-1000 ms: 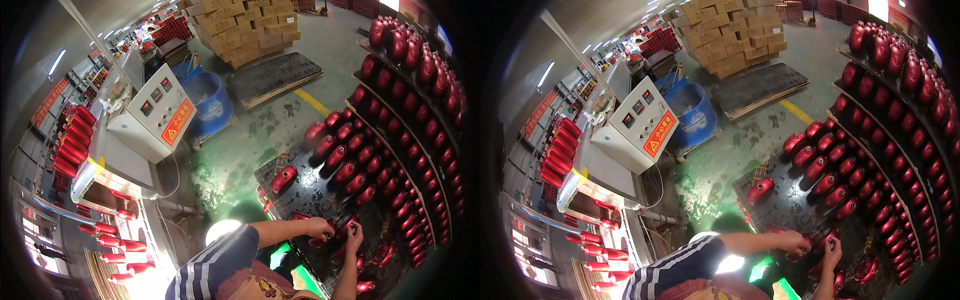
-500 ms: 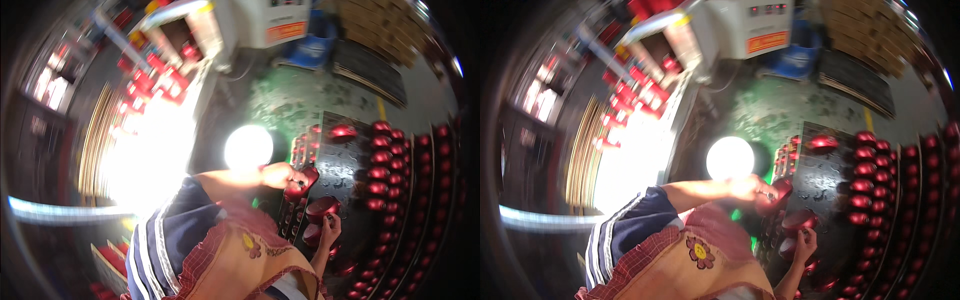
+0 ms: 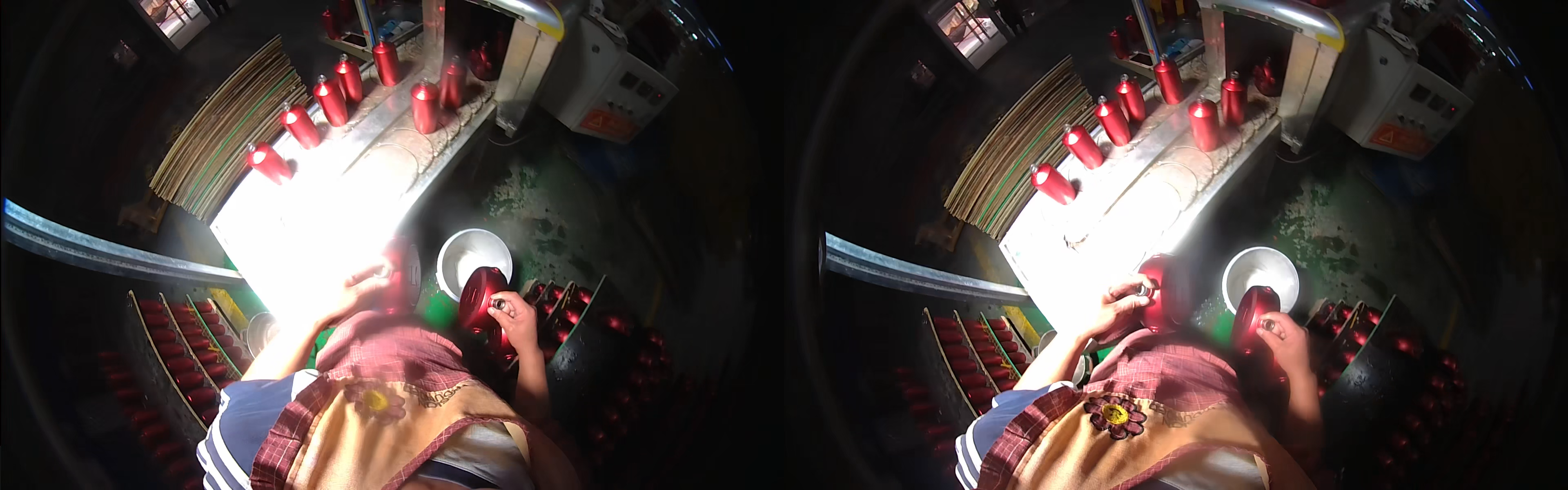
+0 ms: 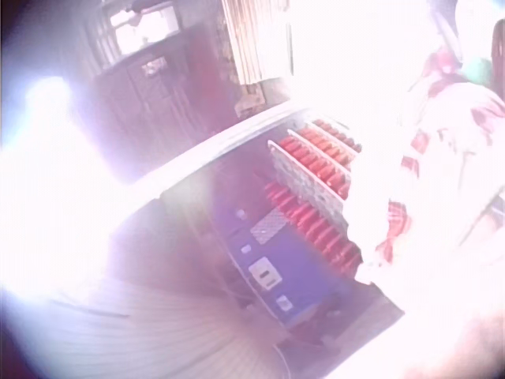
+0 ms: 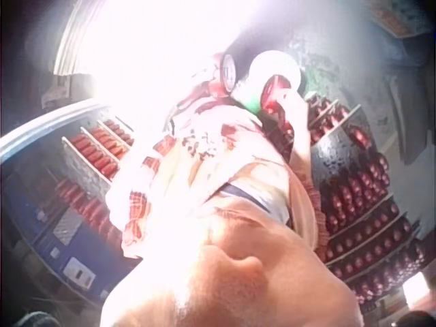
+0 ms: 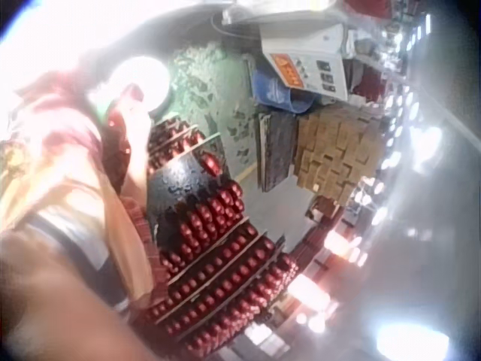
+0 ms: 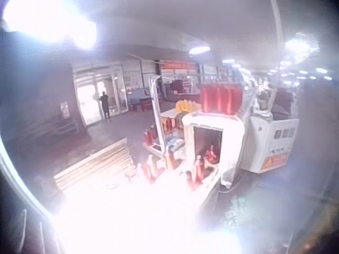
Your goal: The person repeatedly picks up red cylindrical cans from a conveyor belt and places them onto a nearby rack. The person handles the cans one at a time or in pairs, moving them from the belt to the rack.
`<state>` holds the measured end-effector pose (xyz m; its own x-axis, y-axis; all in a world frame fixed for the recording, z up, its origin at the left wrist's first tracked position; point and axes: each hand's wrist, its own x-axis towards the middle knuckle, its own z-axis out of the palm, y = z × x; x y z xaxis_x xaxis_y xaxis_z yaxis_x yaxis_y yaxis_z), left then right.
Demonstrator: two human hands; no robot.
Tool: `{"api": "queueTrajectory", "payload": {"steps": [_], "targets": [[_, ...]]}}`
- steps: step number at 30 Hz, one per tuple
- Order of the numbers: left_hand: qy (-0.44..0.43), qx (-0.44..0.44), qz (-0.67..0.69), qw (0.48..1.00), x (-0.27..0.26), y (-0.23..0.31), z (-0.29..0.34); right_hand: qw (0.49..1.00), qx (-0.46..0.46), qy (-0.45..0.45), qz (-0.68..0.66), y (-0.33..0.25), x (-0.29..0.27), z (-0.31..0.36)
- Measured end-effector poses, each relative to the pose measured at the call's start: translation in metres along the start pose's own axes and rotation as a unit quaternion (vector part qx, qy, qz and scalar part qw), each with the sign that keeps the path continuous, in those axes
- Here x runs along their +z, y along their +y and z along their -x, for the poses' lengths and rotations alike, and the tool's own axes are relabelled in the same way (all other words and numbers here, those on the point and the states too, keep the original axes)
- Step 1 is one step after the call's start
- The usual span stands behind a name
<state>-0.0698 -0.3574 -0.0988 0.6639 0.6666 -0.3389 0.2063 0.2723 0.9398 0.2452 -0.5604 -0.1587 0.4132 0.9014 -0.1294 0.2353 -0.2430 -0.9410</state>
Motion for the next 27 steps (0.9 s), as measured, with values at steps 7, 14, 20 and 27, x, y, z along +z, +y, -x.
{"api": "queueTrajectory", "payload": {"steps": [7,14,20,27], "targets": [[0.195,0.033,-0.168,0.966,-0.081,0.001,-0.072,0.981,-0.118,-0.119,0.096,-0.098,0.072,-0.216],[0.221,-0.019,0.056,0.974,-0.111,-0.003,-0.169,0.938,-0.153,-0.292,0.109,-0.088,0.15,-0.387],[0.282,-0.077,-0.067,0.954,-0.117,-0.027,-0.242,0.871,-0.212,-0.372,0.241,-0.062,0.183,-0.47],[0.315,-0.107,-0.092,0.939,-0.086,-0.011,-0.318,0.924,-0.17,-0.343,0.015,-0.027,0.124,-0.567]]}}
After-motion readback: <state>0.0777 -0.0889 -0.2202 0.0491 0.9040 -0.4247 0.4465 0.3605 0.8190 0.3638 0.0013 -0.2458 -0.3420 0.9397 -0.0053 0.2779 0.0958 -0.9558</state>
